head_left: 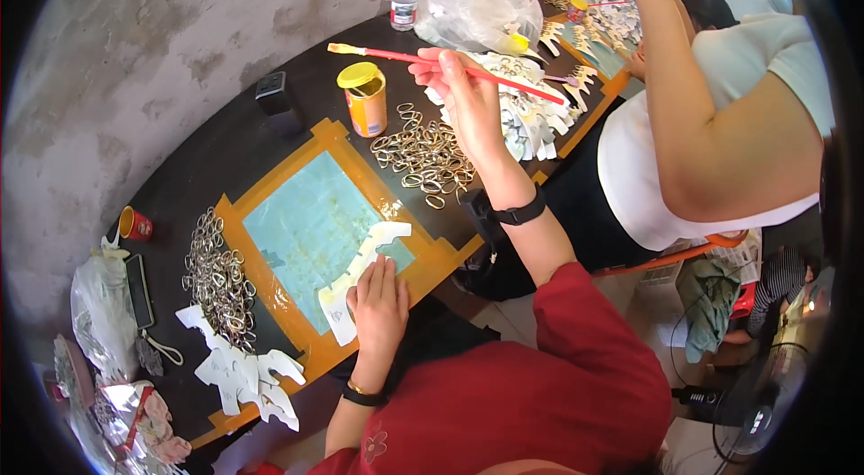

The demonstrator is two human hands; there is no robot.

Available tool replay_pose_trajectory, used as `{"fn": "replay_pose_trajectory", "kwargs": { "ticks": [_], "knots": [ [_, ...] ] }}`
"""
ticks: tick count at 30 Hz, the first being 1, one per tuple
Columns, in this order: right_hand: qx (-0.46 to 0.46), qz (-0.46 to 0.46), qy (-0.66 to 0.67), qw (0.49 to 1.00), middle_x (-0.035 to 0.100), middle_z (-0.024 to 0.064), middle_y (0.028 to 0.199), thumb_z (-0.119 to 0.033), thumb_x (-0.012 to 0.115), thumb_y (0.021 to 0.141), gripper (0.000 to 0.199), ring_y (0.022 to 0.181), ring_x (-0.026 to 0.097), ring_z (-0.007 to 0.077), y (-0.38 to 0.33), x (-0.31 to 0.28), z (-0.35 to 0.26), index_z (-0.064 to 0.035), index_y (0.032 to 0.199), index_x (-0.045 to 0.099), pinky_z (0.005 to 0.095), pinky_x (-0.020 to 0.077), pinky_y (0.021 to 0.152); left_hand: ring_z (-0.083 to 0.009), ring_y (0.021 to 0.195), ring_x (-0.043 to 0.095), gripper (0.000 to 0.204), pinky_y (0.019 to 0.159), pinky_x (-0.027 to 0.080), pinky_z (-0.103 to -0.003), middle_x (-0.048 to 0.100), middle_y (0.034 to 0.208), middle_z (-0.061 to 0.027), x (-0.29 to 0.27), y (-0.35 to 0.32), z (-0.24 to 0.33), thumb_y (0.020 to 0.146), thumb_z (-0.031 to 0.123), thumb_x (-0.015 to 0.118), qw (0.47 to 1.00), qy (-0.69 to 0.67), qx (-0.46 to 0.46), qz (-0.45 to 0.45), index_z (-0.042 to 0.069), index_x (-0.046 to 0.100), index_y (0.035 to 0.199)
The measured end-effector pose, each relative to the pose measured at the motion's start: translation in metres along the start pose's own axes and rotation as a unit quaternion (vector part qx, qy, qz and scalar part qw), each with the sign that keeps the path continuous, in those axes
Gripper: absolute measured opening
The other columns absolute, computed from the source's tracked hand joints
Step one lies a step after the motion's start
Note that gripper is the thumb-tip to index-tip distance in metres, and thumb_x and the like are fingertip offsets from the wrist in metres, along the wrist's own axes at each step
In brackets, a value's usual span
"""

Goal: Applying glue to white shoe components using a small brush.

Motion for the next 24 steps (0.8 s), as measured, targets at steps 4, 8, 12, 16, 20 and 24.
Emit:
{"fn": "replay_pose_trajectory", "kwargs": {
  "ticks": [4,8,12,16,20,24],
  "knots": [
    [0.003,0.075,0.007,0.997,0.068,0.0139,0.095,-0.025,0.053,0.102,0.036,0.084,0.066,0.0171,0.017,-0.018,0.016,0.0081,0.109,0.063,0.0294,0.0546,0.079,-0.0224,0.117,0.055,0.038,0.094,0.038,-0.038,0.061,0.128,-0.0109,0.005,-0.002,-0.007,0.087,0.018,0.065,1.0,0.019,0.009,0.011,0.002,0.063,0.121],
    [-0.054,0.044,-0.172,0.983,0.067,0.008,0.076,-0.024,0.049,0.103,0.032,0.07,0.062,0.0108,0.02,-0.039,0.002,0.0027,0.093,0.063,0.0236,0.0485,0.067,-0.0224,0.117,0.056,0.037,0.093,0.038,-0.038,0.062,0.127,-0.0114,0.002,0.005,-0.003,0.087,0.018,0.066,1.0,0.011,-0.009,0.012,0.001,0.063,0.12],
    [-0.041,0.004,-0.257,0.966,0.064,0.0052,0.069,-0.023,0.05,0.102,0.031,0.062,0.054,0.0071,0.014,-0.034,0.006,0.0005,0.086,0.061,0.0228,0.044,0.061,-0.0226,0.115,0.057,0.037,0.093,0.039,-0.038,0.062,0.126,-0.0119,0.0,0.004,-0.003,0.086,0.014,0.067,1.0,-0.013,-0.009,0.016,0.001,0.063,0.12],
    [-0.051,0.0,-0.298,0.953,0.066,0.0058,0.072,-0.022,0.053,0.101,0.029,0.065,0.061,0.0093,0.023,-0.018,0.017,0.0011,0.085,0.061,0.0239,0.0466,0.061,-0.0225,0.116,0.057,0.036,0.093,0.039,-0.038,0.062,0.127,-0.0115,0.001,0.001,-0.004,0.086,0.014,0.067,1.0,-0.016,-0.016,0.013,0.002,0.064,0.119],
    [-0.017,-0.04,-0.369,0.928,0.067,0.0089,0.07,-0.022,0.056,0.099,0.027,0.062,0.064,0.0132,0.042,-0.012,0.037,0.0018,0.087,0.061,0.0274,0.0491,0.059,-0.0225,0.115,0.057,0.037,0.093,0.039,-0.039,0.062,0.127,-0.0113,0.002,-0.001,-0.003,0.085,0.014,0.068,1.0,-0.02,-0.013,0.018,0.002,0.064,0.119],
    [-0.025,-0.123,-0.429,0.894,0.067,0.0118,0.068,-0.024,0.059,0.097,0.028,0.063,0.068,0.0208,0.055,-0.003,0.082,0.0007,0.084,0.058,0.0325,0.0496,0.058,-0.0212,0.117,0.055,0.036,0.091,0.04,-0.037,0.061,0.128,-0.0106,0.002,-0.001,-0.001,0.087,0.017,0.066,1.0,0.005,0.0,0.025,0.0,0.063,0.119]
  ]
}}
Point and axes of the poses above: each hand's wrist, its own y-axis towards the middle knuckle, its own x-axis out of the palm, z = x × y, the point moved 2 cm from there along y, towards the middle knuckle
